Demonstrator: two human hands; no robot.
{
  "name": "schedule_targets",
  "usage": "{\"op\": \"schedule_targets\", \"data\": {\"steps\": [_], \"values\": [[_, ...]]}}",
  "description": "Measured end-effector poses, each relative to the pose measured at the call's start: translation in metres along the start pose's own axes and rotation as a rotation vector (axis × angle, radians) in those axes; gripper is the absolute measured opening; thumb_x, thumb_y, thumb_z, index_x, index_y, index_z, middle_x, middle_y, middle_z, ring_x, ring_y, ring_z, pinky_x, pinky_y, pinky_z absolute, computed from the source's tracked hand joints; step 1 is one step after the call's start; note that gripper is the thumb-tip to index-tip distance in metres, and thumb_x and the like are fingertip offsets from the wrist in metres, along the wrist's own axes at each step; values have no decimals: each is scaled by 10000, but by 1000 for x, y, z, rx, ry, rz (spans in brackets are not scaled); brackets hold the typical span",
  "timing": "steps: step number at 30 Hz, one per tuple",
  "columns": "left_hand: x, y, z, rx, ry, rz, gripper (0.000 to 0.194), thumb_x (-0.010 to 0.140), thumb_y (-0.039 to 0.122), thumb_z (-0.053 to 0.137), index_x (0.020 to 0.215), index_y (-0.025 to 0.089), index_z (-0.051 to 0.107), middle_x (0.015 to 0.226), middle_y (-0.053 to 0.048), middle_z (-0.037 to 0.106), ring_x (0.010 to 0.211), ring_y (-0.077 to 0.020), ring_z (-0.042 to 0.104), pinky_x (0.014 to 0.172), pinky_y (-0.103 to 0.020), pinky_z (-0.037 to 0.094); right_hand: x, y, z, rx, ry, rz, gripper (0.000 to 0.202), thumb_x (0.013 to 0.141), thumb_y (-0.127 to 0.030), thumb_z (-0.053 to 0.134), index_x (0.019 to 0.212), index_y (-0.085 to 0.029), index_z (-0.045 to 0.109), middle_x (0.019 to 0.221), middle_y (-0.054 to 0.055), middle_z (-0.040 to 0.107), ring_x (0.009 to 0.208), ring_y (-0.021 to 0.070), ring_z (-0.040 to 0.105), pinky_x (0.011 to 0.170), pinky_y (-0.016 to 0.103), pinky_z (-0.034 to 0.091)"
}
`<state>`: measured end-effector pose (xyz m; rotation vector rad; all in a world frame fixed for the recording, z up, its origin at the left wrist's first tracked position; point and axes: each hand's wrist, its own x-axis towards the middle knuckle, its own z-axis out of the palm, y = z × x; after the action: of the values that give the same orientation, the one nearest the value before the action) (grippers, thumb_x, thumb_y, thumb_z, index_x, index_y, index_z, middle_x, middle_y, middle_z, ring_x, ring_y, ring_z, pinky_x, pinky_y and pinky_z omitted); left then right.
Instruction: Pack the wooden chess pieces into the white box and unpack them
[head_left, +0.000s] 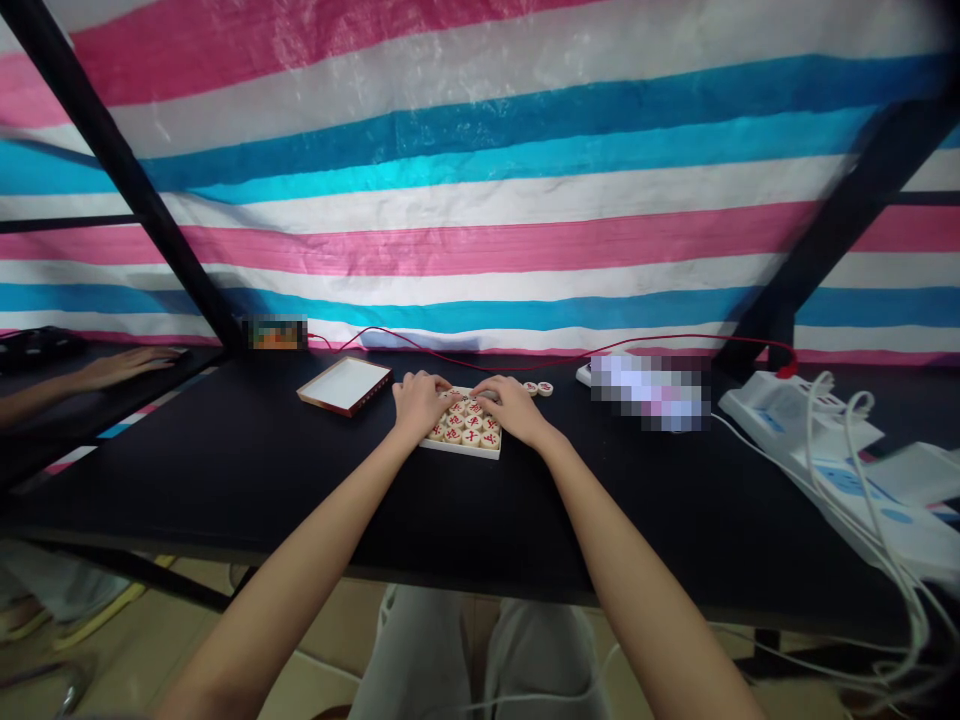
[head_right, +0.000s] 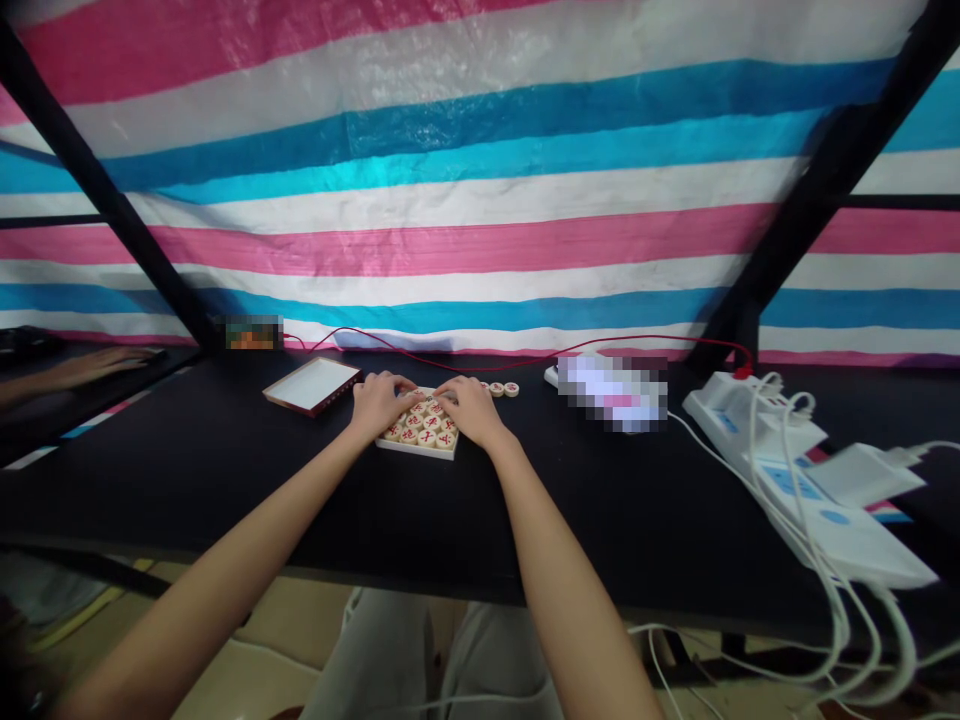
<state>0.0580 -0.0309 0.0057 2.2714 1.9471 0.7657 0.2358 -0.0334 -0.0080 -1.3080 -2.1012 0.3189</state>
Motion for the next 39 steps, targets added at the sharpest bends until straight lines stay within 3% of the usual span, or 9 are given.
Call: {"op": "schedule_targets", "data": {"steps": [7,17,21,29,35,39], "values": [[0,1,-1,-16,21,9,384,747,562,521,758,209,670,917,-98,632,929,-295,478,808,-426,307,0,-1,0,-13,-11,-8,177,812,-215,530,905,-224,680,1005,47,617,927,196,499,839,338,360],[-2,6,-4,-178,71,69,202,761,428,581,823,245,639,824,-4,692,883,-220,552,830,-383,307,-1,-5,-1,-16,14,44,189,824,-283,523,949,-257,662,1037,33,627,976,228,499,857,400,337],[-2,10,-4,-317,89,100,194,750,398,605,860,242,634,868,-3,697,867,-198,587,837,-366,358,2,-6,-1,147,95,41,212,817,-347,538,961,-241,650,1010,26,650,966,208,531,866,367,362],[0,9,2,-594,57,194,220,715,313,635,906,206,608,890,-20,694,818,-171,642,749,-293,461,4,-11,-6,435,162,71,216,736,-366,598,821,-180,670,796,26,674,734,151,591,711,275,432],[0,8,-4,-505,20,188,311,734,342,621,1021,232,572,858,-4,695,854,-178,625,819,-322,440,4,-9,-6,465,168,87,231,734,-380,599,817,-177,669,793,36,681,718,153,599,690,274,448],[8,-7,-2,-349,48,90,258,827,366,487,1036,243,575,960,-13,673,855,-175,596,818,-343,421,5,2,-11,507,230,139,242,748,-385,582,836,-174,661,804,48,685,741,167,613,696,283,460]]}}
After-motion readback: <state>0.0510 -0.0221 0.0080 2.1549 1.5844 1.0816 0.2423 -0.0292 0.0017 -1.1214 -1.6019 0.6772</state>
